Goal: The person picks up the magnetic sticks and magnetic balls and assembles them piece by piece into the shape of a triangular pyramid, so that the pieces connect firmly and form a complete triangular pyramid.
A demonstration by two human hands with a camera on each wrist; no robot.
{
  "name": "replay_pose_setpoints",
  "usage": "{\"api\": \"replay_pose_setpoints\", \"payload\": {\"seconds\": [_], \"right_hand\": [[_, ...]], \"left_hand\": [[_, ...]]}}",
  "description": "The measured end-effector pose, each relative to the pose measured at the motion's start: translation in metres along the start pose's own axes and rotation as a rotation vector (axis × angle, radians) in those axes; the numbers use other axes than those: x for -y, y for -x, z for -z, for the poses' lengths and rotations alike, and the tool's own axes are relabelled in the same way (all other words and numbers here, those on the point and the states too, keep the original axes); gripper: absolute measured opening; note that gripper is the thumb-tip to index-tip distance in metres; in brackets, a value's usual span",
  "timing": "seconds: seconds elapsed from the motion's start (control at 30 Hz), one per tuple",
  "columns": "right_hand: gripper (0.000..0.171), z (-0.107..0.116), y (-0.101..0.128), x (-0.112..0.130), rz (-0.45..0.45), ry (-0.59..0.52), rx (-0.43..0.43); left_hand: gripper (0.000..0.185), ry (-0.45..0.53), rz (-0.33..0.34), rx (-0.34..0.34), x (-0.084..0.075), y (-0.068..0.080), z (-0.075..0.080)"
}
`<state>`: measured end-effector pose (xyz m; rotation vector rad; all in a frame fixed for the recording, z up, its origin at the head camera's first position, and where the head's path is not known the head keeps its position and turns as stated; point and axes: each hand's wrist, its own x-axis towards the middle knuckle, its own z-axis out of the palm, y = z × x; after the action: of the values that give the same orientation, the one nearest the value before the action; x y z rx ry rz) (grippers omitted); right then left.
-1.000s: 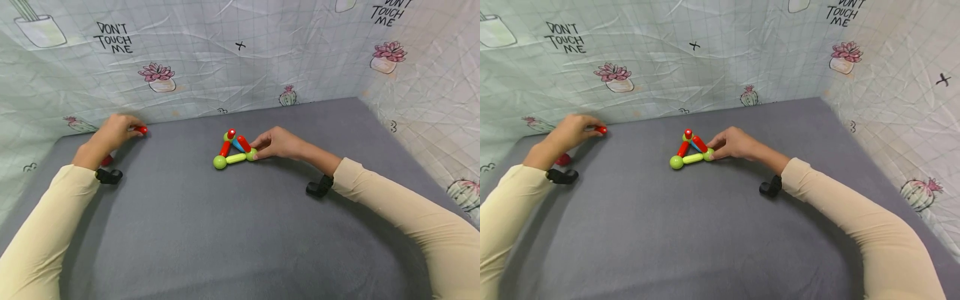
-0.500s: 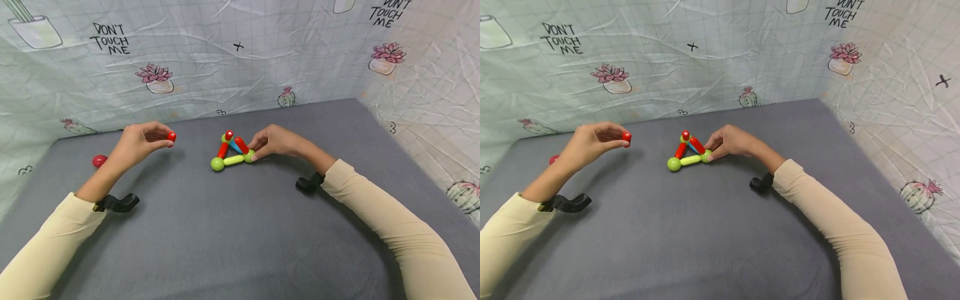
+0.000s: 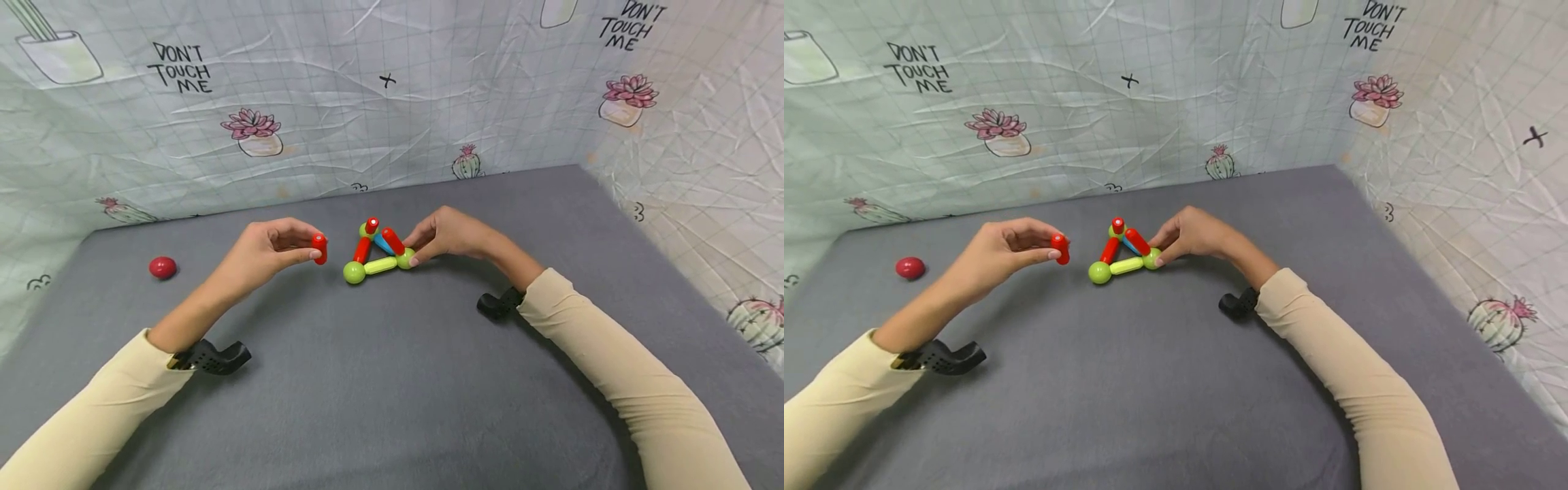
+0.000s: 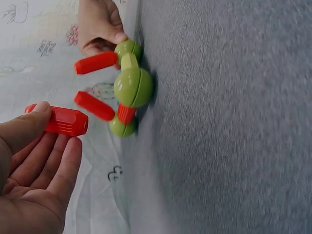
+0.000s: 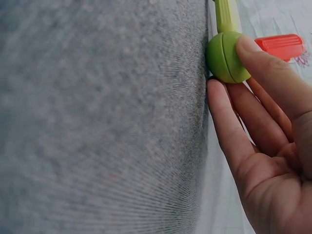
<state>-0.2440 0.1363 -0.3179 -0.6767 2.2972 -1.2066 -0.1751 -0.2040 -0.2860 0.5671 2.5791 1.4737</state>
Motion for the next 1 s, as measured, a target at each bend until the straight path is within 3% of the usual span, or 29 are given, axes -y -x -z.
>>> {"api": "replay_pose_setpoints", "payload": {"seconds": [0.43, 0.63, 1.0], "right_hand": [[0.039, 0.001, -0.001, -0.003, -0.029, -0.080, 0.040], [0.038, 0.001, -0.001, -0.005, -0.028, -0.136, 0.041], [0.037, 0.000, -0.002, -0.004, -0.018, -0.125, 0.048]], "left_hand": [[0.031, 0.122, 0.035, 0.068, -0.005, -0.010, -0.022], [0.033, 0.121, 0.044, 0.093, -0.008, -0.017, -0.031], [0.030, 0.081, 0.043, 0.099, -0.010, -0.023, -0.038]]}}
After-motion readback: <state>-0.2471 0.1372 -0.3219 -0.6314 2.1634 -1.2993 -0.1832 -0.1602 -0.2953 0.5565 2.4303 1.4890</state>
